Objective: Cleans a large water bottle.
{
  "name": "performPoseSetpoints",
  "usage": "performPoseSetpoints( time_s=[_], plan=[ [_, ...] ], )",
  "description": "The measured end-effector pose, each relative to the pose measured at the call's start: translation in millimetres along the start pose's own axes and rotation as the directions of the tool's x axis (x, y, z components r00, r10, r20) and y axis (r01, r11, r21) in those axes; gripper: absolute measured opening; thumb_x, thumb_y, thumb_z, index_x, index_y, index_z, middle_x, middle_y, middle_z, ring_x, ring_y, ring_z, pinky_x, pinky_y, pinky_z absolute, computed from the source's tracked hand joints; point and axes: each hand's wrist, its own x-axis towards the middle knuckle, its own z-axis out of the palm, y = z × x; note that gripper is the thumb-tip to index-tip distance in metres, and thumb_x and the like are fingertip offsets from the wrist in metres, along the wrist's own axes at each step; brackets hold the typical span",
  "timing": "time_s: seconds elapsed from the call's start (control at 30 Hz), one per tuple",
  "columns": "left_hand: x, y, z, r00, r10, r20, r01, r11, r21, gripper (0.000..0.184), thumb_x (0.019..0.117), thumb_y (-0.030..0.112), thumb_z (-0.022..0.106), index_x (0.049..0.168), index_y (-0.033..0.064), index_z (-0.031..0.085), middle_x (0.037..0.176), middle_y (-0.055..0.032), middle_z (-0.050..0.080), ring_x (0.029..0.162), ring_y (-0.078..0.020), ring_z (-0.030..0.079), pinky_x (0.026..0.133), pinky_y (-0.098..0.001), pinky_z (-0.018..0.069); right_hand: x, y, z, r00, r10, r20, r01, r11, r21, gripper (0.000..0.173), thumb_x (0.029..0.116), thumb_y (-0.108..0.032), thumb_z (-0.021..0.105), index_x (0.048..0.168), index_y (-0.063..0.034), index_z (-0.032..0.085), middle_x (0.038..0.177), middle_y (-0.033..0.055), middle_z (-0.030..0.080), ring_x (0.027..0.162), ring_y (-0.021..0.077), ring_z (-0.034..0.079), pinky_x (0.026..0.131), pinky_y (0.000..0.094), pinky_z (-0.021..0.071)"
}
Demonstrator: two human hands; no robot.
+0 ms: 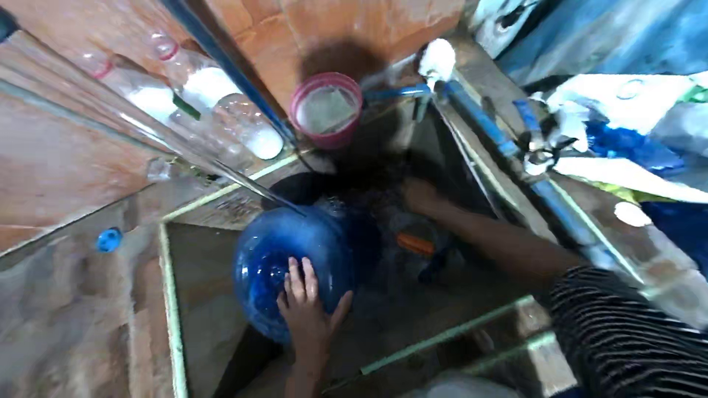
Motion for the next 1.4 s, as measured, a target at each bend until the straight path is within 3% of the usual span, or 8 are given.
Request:
performPoseSetpoints(
  time_s=[0.07, 0.23, 0.37, 0.57, 0.7, 0.83, 1.07, 1.4],
  plan=[
    [-1.6, 1.2, 1.7, 0.999, 0.022, -0.03, -0.022, 1.0, 0.011, 0.103, 0.0864, 0.074, 0.052, 0.149, -0.0075, 0.044, 0.153, -0.0375, 0.039, 0.136, -0.058, 0.044, 0.103, -0.0738, 0.0345, 3.8, 39.8, 92.8, 0.951, 0.0, 0.309, -0.03, 0.995, 0.092, 0.047, 0.1063, -0.023, 0.054, 0.146, 0.002, 0.052, 0.149, 0.0306, 0.05, 0.14, 0.0508, 0.044, 0.115, 0.0674, 0.0321],
    [-4.2, 8.2, 5.6, 0.998, 0.019, -0.064, -0.013, 0.996, 0.088, 0.1, 0.0882, 0.077, 0.046, 0.148, -0.0031, 0.049, 0.151, -0.0339, 0.044, 0.133, -0.0525, 0.05, 0.102, -0.0687, 0.0396, 0.5, 96.7, 220.5, 0.907, 0.239, 0.347, -0.338, 0.904, 0.261, 0.047, 0.1091, -0.024, 0.048, 0.149, -0.0009, 0.049, 0.15, 0.0267, 0.051, 0.141, 0.0424, 0.047, 0.117, 0.0587, 0.0358],
    [4.0, 29.6, 10.0, 0.999, 0.0, -0.047, 0.003, 0.999, 0.054, 0.096, 0.0909, 0.075, 0.044, 0.15, 0.0003, 0.048, 0.153, -0.0321, 0.043, 0.136, -0.0536, 0.046, 0.104, -0.072, 0.0359, 7.7, 88.4, 178.1, 0.931, 0.069, 0.359, -0.123, 0.984, 0.128, 0.051, 0.1105, -0.041, 0.04, 0.153, -0.0141, 0.049, 0.144, 0.0194, 0.059, 0.133, 0.038, 0.057, 0.112, 0.0587, 0.0432],
    [44.0, 63.4, -11.6, 0.987, -0.104, 0.122, 0.123, 0.979, -0.16, 0.058, 0.1021, 0.038, 0.055, 0.151, 0.0082, 0.05, 0.164, -0.0233, 0.031, 0.151, -0.0449, 0.029, 0.12, -0.0651, 0.0196, 26.8, 2.8, -23.7, 0.97, 0.242, 0.033, -0.245, 0.961, 0.131, 0.048, 0.1074, -0.024, 0.051, 0.145, 0.0057, 0.048, 0.14, 0.0317, 0.056, 0.132, 0.0466, 0.055, 0.11, 0.0598, 0.043],
    [23.5, 16.6, -17.9, 0.788, -0.611, 0.075, 0.559, 0.659, -0.504, 0.096, 0.0901, 0.044, 0.075, 0.158, -0.004, 0.027, 0.162, -0.0287, 0.027, 0.147, -0.0438, 0.034, 0.115, -0.0631, 0.0319, -18.2, -74.1, -143.1, 0.952, 0.168, -0.257, -0.142, 0.983, 0.114, 0.056, 0.1065, -0.036, 0.055, 0.14, 0.0088, 0.051, 0.131, 0.0378, 0.058, 0.124, 0.0536, 0.057, 0.103, 0.0681, 0.0427],
    [20.4, 18.4, -3.5, 0.665, -0.695, 0.275, 0.559, 0.218, -0.8, 0.097, 0.0892, 0.033, 0.081, 0.157, -0.0015, 0.021, 0.147, -0.0312, 0.047, 0.134, -0.0395, 0.052, 0.11, -0.0543, 0.0442, -53.0, -149.4, -123.3, 0.944, 0.01, -0.329, 0.026, 0.994, 0.104, 0.068, 0.0989, -0.042, 0.068, 0.144, 0.0045, 0.048, 0.127, 0.0336, 0.062, 0.117, 0.0506, 0.062, 0.098, 0.0665, 0.0485],
    [31.9, 29.4, -7.6, 0.809, -0.524, 0.268, 0.521, 0.427, -0.739, 0.105, 0.0872, 0.038, 0.081, 0.158, -0.0057, 0.017, 0.157, -0.033, 0.032, 0.142, -0.0415, 0.042, 0.114, -0.0516, 0.0407, -79.5, -234.9, -49.3, 0.942, -0.307, -0.136, 0.296, 0.951, -0.094, 0.063, 0.1017, -0.041, 0.063, 0.151, -0.0052, 0.047, 0.131, 0.0288, 0.064, 0.121, 0.0476, 0.062, 0.101, 0.0659, 0.0469],
    [26.9, -1.0, -1.8, 0.908, -0.319, 0.272, 0.4, 0.465, -0.79, 0.101, 0.085, 0.035, 0.082, 0.157, -0.0039, 0.023, 0.157, -0.0308, 0.034, 0.141, -0.0381, 0.044, 0.115, -0.0491, 0.0403, -79.2, -202.8, -60.5, 0.959, -0.124, -0.256, 0.107, 0.991, -0.083, 0.059, 0.1008, -0.038, 0.065, 0.148, -0.005, 0.052, 0.122, 0.0311, 0.067, 0.116, 0.0503, 0.063, 0.099, 0.067, 0.0476]
  ],
)
